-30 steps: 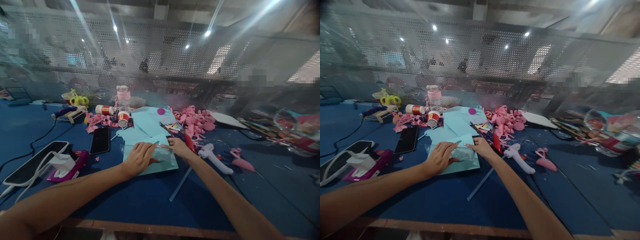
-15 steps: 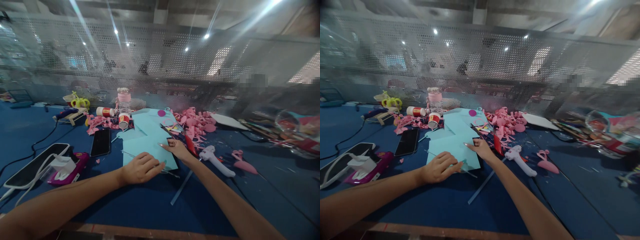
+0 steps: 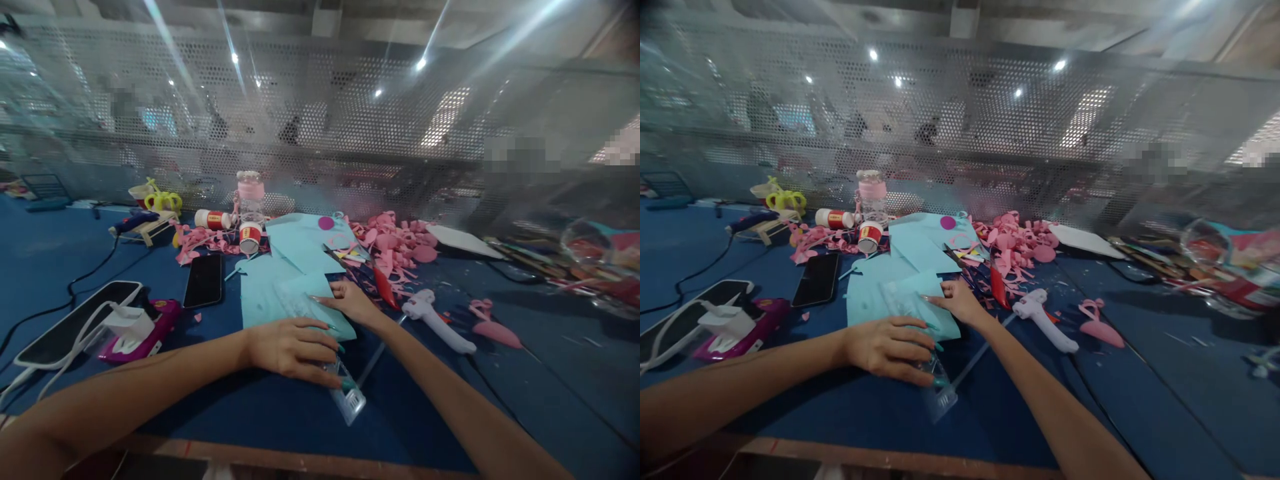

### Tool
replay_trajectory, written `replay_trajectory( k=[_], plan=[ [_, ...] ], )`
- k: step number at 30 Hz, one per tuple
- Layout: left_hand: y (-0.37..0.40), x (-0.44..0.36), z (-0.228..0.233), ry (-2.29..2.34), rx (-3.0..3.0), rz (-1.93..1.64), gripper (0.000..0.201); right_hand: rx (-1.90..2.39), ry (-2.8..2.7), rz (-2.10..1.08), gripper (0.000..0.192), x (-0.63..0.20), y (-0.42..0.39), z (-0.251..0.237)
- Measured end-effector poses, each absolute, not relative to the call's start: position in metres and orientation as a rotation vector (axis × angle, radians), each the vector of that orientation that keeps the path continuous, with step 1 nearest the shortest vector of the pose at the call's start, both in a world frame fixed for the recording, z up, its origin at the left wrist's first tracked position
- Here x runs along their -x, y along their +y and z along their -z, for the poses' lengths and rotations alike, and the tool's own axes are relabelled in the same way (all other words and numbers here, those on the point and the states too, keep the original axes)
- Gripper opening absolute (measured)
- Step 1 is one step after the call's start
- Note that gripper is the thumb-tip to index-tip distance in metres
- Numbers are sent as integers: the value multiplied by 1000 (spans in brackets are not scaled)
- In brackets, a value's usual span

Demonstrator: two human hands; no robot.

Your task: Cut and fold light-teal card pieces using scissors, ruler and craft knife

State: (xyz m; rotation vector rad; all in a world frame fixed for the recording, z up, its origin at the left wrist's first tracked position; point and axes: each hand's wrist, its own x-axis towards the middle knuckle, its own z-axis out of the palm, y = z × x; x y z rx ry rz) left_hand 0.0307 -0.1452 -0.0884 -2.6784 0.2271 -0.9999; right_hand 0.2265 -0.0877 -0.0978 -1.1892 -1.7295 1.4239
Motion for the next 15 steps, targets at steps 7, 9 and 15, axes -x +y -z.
replay_trajectory(
  k=[7, 9, 15],
  plan=[
    [-148, -35, 66, 163, 2821, 859, 21, 1281, -1737, -1126, 38, -223, -85, 106],
    [-148, -34, 58, 109, 2867, 840, 21, 1311, -1740, -1057, 35, -224, -83, 108],
    [-147, -32, 51, -159, 2949, 656, 19, 1355, -1713, -936, 35, -221, -84, 108]
  ],
)
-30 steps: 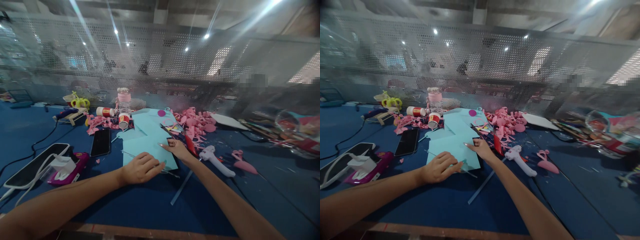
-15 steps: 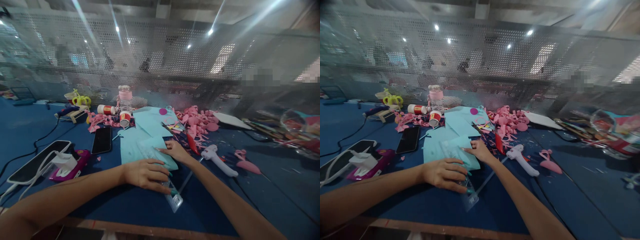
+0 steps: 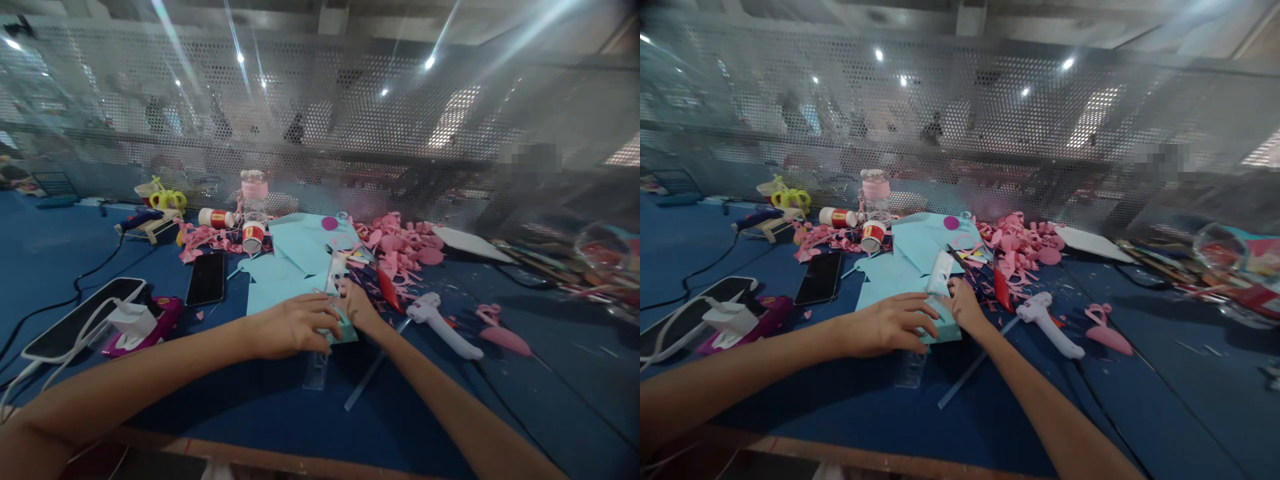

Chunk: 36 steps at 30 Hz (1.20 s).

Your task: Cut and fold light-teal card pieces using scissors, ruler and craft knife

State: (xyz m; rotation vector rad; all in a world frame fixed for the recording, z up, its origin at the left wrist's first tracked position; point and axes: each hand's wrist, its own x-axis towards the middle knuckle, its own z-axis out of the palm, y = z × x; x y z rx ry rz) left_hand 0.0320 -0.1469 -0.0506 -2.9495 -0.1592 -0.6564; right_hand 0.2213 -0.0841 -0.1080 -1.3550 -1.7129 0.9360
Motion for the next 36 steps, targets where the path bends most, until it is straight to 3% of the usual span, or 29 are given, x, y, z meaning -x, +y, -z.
replay_trajectory(
  k=[5, 9, 16, 22, 26, 31, 36],
  plan=[
    [-155, -37, 78, -410, 2982, 474, 28, 1430, -1727, -856, 36, -220, -87, 106],
    [-158, -39, 95, -440, 3031, 555, 35, 1501, -1782, -794, 32, -220, -89, 102],
    [-161, -41, 112, -536, 3103, 709, 37, 1410, -1661, -267, 35, -233, -90, 86],
    [-157, -38, 115, -527, 3162, 745, 37, 1169, -1814, -490, 33, -247, -81, 83],
    [-155, -36, 107, -508, 3190, 695, 43, 1109, -2117, -330, 27, -251, -77, 86],
    [-154, -32, 102, -804, 3142, 474, 65, 978, -2453, -252, 41, -256, -71, 94],
    [-146, -24, 100, -729, 3211, 287, 56, 1079, -2673, -314, 46, -257, -69, 99]
  ],
)
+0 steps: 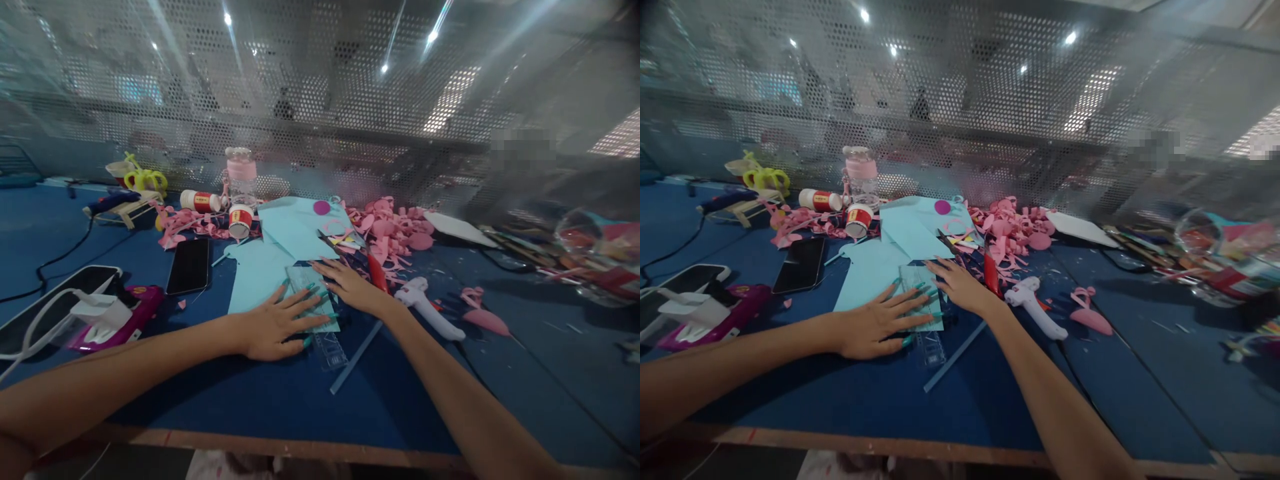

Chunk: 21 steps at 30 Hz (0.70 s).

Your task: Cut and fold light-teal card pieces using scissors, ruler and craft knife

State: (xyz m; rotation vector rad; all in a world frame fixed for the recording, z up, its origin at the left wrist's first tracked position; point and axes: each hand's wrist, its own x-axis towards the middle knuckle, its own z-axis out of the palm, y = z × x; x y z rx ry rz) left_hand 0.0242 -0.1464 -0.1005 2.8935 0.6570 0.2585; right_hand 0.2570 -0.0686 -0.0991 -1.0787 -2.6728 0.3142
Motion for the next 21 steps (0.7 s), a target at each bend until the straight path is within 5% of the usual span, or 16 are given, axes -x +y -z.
replay_trajectory(
  k=[7, 14, 21],
  plan=[
    [-140, -16, 96, 617, -2883, -312, 59, 1100, -2671, -324, 47, -252, -71, 100],
    [-142, -19, 97, 554, -2873, -257, 86, 981, -2494, -295, 51, -242, -79, 100],
    [-138, -19, 117, 991, -2690, -769, 83, 1159, -2563, -293, 59, -230, -93, 100]
  ],
)
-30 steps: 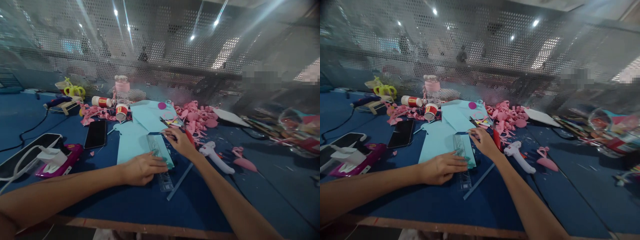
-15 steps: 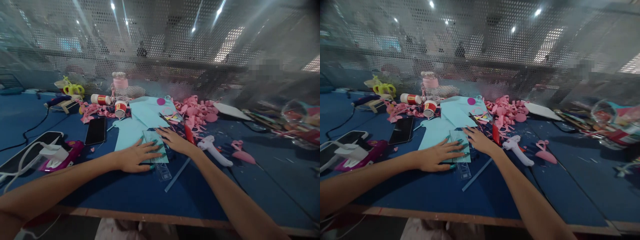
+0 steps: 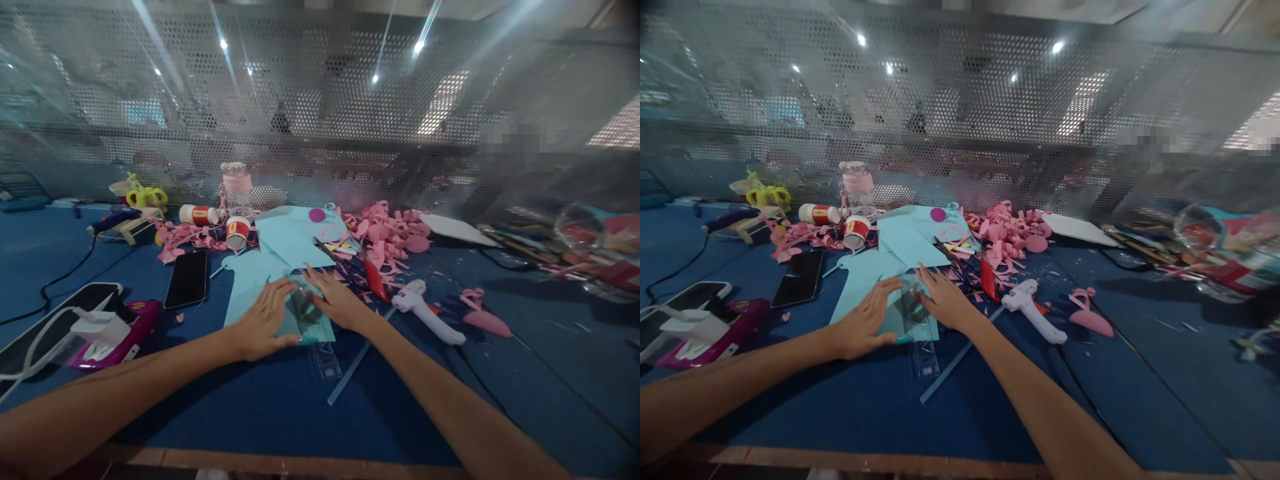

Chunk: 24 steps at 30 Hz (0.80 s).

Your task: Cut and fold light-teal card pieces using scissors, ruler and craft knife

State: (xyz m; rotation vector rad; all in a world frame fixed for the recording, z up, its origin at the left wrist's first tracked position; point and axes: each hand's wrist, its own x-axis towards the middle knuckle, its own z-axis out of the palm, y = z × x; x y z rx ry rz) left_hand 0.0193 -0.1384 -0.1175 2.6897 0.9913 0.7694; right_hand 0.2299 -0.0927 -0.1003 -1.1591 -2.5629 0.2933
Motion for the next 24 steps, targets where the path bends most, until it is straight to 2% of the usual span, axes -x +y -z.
replay_trajectory(
  k=[3, 5, 13, 18, 20, 22, 24],
  plan=[
    [-135, -19, 126, 1210, -2552, -911, 78, 1394, -2494, -230, 88, -213, -111, 98],
    [-133, -18, 129, 1284, -2449, -925, 69, 1491, -2491, -227, 95, -200, -125, 95],
    [-131, -18, 131, 1288, -2389, -814, 64, 1697, -2320, -358, 74, -187, -140, 83],
    [-134, -21, 127, 1345, -2515, -1004, 59, 1435, -1844, -740, 43, -192, -124, 96],
    [-136, -23, 124, 1352, -2613, -1036, 59, 1337, -1752, -828, 39, -193, -118, 106],
    [-137, -25, 121, 1319, -2690, -965, 60, 1347, -1782, -715, 38, -194, -115, 115],
    [-137, -26, 119, 1251, -2734, -792, 61, 1409, -1834, -463, 46, -194, -115, 120]
  ],
)
